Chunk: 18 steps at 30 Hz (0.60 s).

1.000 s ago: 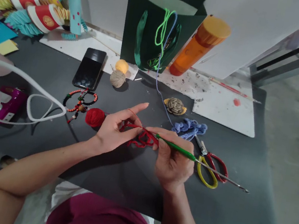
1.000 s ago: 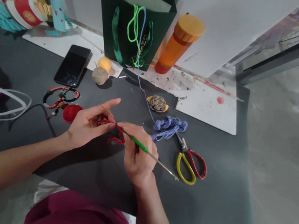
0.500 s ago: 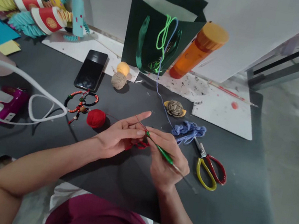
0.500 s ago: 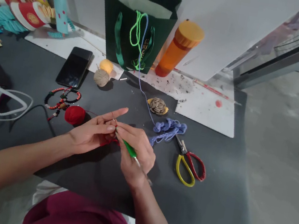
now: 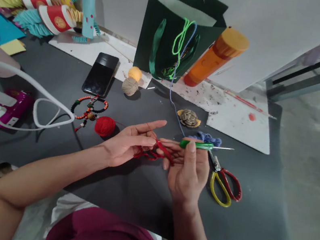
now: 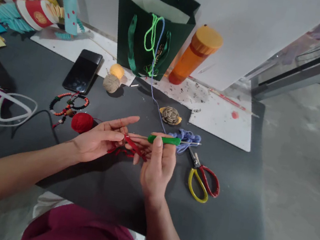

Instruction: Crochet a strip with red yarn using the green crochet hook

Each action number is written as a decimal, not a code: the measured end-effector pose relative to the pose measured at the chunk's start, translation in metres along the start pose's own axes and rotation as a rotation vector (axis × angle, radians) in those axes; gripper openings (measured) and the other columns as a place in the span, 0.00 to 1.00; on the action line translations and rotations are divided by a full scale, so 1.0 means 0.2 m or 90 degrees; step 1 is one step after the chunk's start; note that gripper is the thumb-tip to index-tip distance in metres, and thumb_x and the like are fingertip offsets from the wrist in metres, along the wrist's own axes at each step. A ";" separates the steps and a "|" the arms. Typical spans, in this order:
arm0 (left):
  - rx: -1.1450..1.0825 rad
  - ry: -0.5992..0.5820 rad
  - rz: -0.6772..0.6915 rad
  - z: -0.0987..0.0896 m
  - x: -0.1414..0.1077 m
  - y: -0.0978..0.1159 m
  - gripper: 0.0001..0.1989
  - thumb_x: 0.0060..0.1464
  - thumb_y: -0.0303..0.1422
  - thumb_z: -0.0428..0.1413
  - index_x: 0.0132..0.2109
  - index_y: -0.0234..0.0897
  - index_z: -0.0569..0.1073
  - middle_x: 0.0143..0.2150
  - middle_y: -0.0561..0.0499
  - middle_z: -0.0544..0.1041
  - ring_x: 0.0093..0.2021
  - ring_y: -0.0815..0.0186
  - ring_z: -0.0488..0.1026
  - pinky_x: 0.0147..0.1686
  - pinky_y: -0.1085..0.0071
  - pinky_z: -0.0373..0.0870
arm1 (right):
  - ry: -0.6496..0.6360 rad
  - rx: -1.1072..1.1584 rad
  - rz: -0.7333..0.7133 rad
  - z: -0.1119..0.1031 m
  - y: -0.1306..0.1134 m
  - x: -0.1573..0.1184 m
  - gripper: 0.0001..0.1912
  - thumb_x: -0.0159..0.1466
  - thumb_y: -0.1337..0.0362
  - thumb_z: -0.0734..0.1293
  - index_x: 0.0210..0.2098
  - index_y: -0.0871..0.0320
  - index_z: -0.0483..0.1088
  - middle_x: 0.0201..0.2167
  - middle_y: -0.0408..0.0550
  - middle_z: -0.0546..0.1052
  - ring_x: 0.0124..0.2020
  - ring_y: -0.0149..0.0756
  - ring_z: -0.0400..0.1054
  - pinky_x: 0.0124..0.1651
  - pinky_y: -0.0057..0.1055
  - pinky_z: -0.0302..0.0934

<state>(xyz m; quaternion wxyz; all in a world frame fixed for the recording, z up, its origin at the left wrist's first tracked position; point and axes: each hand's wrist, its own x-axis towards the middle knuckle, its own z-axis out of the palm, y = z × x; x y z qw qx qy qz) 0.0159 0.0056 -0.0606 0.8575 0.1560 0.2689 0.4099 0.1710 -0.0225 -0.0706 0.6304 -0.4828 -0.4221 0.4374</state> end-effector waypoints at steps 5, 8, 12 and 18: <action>0.041 -0.015 0.021 0.01 -0.01 -0.02 0.26 0.44 0.25 0.72 0.52 0.45 0.84 0.34 0.56 0.80 0.34 0.73 0.75 0.41 0.72 0.71 | -0.034 0.074 0.020 0.04 0.00 -0.01 0.10 0.67 0.54 0.72 0.37 0.53 0.71 0.25 0.41 0.83 0.15 0.29 0.71 0.11 0.21 0.49; 0.061 -0.002 0.043 0.00 -0.01 -0.02 0.25 0.45 0.27 0.73 0.52 0.46 0.84 0.34 0.56 0.79 0.33 0.74 0.74 0.41 0.72 0.70 | -0.006 0.068 -0.008 0.05 0.01 -0.02 0.10 0.65 0.55 0.74 0.36 0.54 0.74 0.29 0.43 0.85 0.17 0.28 0.72 0.11 0.20 0.50; 0.075 0.017 0.076 0.00 -0.01 -0.03 0.24 0.47 0.28 0.72 0.53 0.45 0.83 0.35 0.55 0.80 0.35 0.72 0.75 0.44 0.70 0.70 | -0.011 0.017 -0.060 0.03 0.01 -0.03 0.03 0.67 0.61 0.73 0.38 0.53 0.78 0.30 0.42 0.86 0.17 0.26 0.73 0.12 0.19 0.55; 0.019 0.044 0.105 0.00 0.00 -0.05 0.26 0.45 0.25 0.73 0.53 0.43 0.82 0.28 0.60 0.77 0.32 0.76 0.74 0.41 0.75 0.70 | -0.093 -0.250 -0.363 -0.01 0.03 -0.04 0.15 0.64 0.74 0.73 0.45 0.49 0.81 0.46 0.48 0.86 0.42 0.41 0.83 0.42 0.39 0.79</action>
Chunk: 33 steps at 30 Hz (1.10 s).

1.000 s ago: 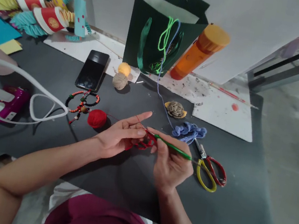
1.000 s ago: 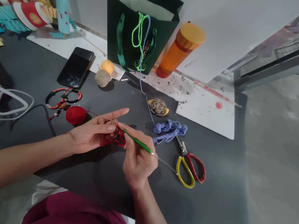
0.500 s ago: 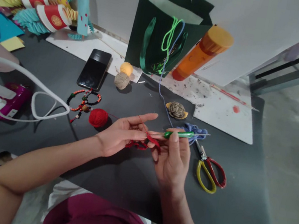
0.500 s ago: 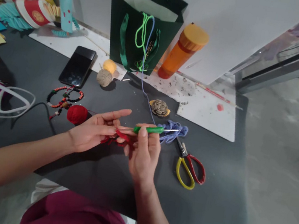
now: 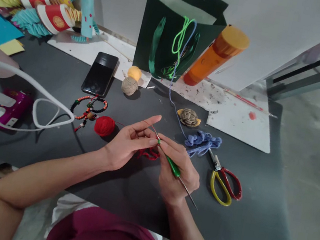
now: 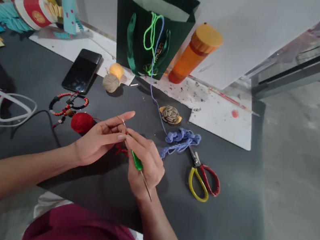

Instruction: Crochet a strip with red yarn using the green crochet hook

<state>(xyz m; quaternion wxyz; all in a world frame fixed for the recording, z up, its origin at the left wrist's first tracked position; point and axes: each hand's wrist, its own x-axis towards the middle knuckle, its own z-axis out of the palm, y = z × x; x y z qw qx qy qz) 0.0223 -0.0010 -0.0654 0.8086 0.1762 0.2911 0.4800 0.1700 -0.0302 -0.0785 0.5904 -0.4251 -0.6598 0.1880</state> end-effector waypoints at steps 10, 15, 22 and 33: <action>-0.035 -0.029 -0.112 -0.02 0.01 0.02 0.32 0.44 0.26 0.74 0.57 0.45 0.80 0.36 0.57 0.83 0.36 0.72 0.78 0.46 0.72 0.70 | 0.129 0.070 0.232 0.01 -0.02 -0.02 0.03 0.69 0.63 0.70 0.40 0.53 0.78 0.32 0.44 0.83 0.18 0.28 0.70 0.20 0.27 0.65; -0.032 -0.037 -0.109 -0.02 0.02 0.03 0.30 0.42 0.27 0.75 0.54 0.47 0.82 0.30 0.60 0.78 0.31 0.76 0.74 0.41 0.75 0.68 | 0.148 0.119 0.234 0.00 -0.01 -0.01 0.03 0.73 0.61 0.65 0.43 0.49 0.72 0.30 0.44 0.82 0.23 0.37 0.78 0.22 0.31 0.68; -0.038 -0.097 -0.146 -0.02 0.02 0.04 0.26 0.42 0.23 0.71 0.52 0.43 0.83 0.31 0.58 0.78 0.28 0.76 0.69 0.36 0.75 0.66 | 0.084 0.252 0.327 -0.01 0.02 0.04 0.07 0.74 0.56 0.62 0.41 0.49 0.69 0.24 0.41 0.82 0.21 0.38 0.77 0.20 0.30 0.64; 0.117 -0.079 -0.021 -0.02 0.01 0.03 0.27 0.47 0.27 0.71 0.55 0.46 0.82 0.35 0.55 0.79 0.38 0.70 0.75 0.46 0.69 0.71 | 0.077 0.274 0.380 0.02 -0.01 0.04 0.12 0.68 0.51 0.70 0.38 0.53 0.71 0.27 0.40 0.80 0.17 0.26 0.66 0.17 0.22 0.57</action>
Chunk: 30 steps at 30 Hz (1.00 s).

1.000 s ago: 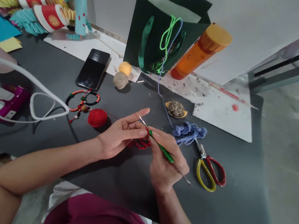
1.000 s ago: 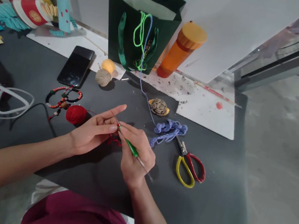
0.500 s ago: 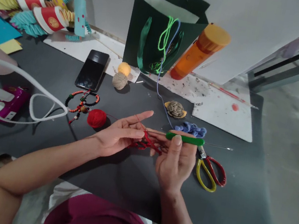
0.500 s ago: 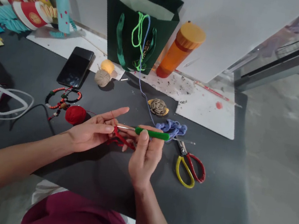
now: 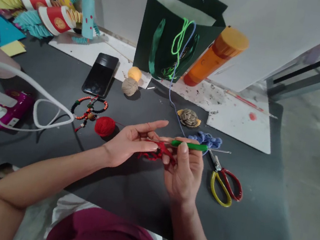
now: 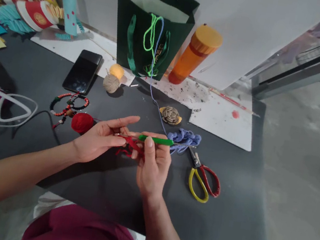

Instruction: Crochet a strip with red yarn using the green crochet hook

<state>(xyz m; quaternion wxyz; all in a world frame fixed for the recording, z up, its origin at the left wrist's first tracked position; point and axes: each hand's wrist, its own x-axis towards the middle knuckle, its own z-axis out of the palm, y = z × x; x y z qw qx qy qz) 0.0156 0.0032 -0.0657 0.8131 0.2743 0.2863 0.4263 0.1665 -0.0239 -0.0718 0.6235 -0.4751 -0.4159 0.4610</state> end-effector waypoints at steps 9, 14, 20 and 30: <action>0.071 0.028 0.044 -0.01 0.01 0.02 0.31 0.46 0.32 0.73 0.58 0.46 0.80 0.33 0.55 0.77 0.35 0.72 0.72 0.43 0.71 0.71 | 0.016 0.005 -0.026 -0.03 -0.04 0.02 0.10 0.70 0.52 0.69 0.37 0.51 0.70 0.24 0.39 0.79 0.15 0.26 0.61 0.13 0.21 0.50; 0.070 0.035 0.046 -0.01 0.01 0.03 0.30 0.46 0.31 0.72 0.57 0.46 0.81 0.32 0.55 0.76 0.34 0.73 0.72 0.41 0.72 0.71 | 0.002 -0.005 -0.035 -0.04 -0.06 0.03 0.10 0.71 0.52 0.68 0.39 0.50 0.70 0.25 0.39 0.82 0.13 0.25 0.61 0.14 0.22 0.50; 0.074 0.038 0.052 -0.01 0.02 0.03 0.28 0.46 0.30 0.72 0.57 0.45 0.82 0.32 0.56 0.76 0.34 0.73 0.71 0.41 0.73 0.69 | 0.024 -0.079 -0.059 -0.06 -0.06 0.01 0.10 0.70 0.50 0.68 0.39 0.48 0.69 0.23 0.39 0.80 0.15 0.30 0.64 0.14 0.26 0.53; 0.065 0.034 0.053 -0.02 0.02 0.02 0.28 0.47 0.30 0.72 0.56 0.46 0.82 0.32 0.56 0.76 0.34 0.73 0.71 0.42 0.72 0.69 | 0.014 -0.090 -0.071 -0.07 -0.06 0.00 0.07 0.72 0.54 0.66 0.40 0.48 0.68 0.27 0.42 0.82 0.13 0.29 0.63 0.13 0.27 0.51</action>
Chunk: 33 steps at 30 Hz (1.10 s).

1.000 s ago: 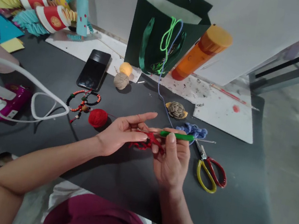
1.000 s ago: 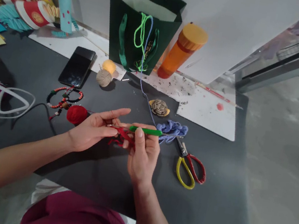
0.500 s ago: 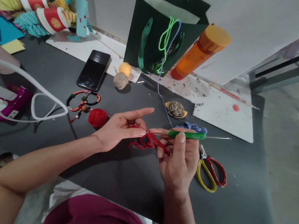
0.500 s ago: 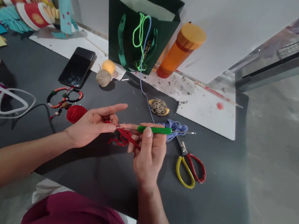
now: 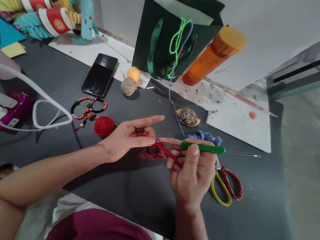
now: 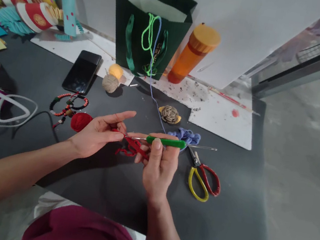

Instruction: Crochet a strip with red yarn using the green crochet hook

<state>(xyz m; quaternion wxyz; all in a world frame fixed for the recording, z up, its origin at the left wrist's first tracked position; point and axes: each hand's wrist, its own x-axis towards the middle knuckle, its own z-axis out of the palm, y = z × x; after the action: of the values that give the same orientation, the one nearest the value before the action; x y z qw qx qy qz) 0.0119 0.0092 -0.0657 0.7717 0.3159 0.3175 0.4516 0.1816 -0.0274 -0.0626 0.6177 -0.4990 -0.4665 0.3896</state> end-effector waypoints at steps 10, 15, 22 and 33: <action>0.008 0.038 0.019 0.00 0.01 -0.01 0.27 0.45 0.30 0.74 0.55 0.46 0.83 0.30 0.57 0.76 0.32 0.74 0.72 0.39 0.75 0.71 | -0.043 -0.129 -0.229 0.00 0.01 -0.02 0.09 0.72 0.68 0.65 0.47 0.47 0.74 0.38 0.44 0.85 0.16 0.29 0.70 0.19 0.30 0.66; 0.046 0.060 0.042 0.01 0.00 -0.01 0.28 0.46 0.29 0.73 0.56 0.46 0.82 0.29 0.57 0.78 0.32 0.73 0.73 0.39 0.74 0.73 | -0.108 -0.197 -0.348 0.00 0.03 -0.02 0.12 0.71 0.70 0.65 0.50 0.51 0.74 0.43 0.48 0.87 0.30 0.36 0.81 0.28 0.33 0.75; -0.117 0.040 -0.034 0.04 -0.02 0.00 0.28 0.45 0.26 0.73 0.55 0.44 0.82 0.28 0.58 0.76 0.29 0.76 0.71 0.36 0.77 0.69 | -0.098 -0.294 -0.445 0.02 0.03 -0.02 0.19 0.64 0.77 0.72 0.50 0.51 0.79 0.46 0.50 0.86 0.42 0.39 0.83 0.41 0.36 0.80; -0.215 -0.013 -0.126 0.02 -0.02 -0.01 0.31 0.48 0.24 0.70 0.60 0.39 0.78 0.30 0.59 0.75 0.31 0.74 0.74 0.42 0.72 0.68 | 0.086 -0.157 -0.181 0.03 0.05 -0.08 0.07 0.72 0.65 0.65 0.46 0.52 0.75 0.35 0.48 0.85 0.24 0.37 0.80 0.22 0.30 0.71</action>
<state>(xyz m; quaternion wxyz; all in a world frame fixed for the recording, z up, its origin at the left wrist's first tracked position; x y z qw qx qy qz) 0.0136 0.0048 -0.0643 0.8573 0.1540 0.2591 0.4173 0.1707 -0.0387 -0.0758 0.6309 -0.5249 -0.5337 0.2041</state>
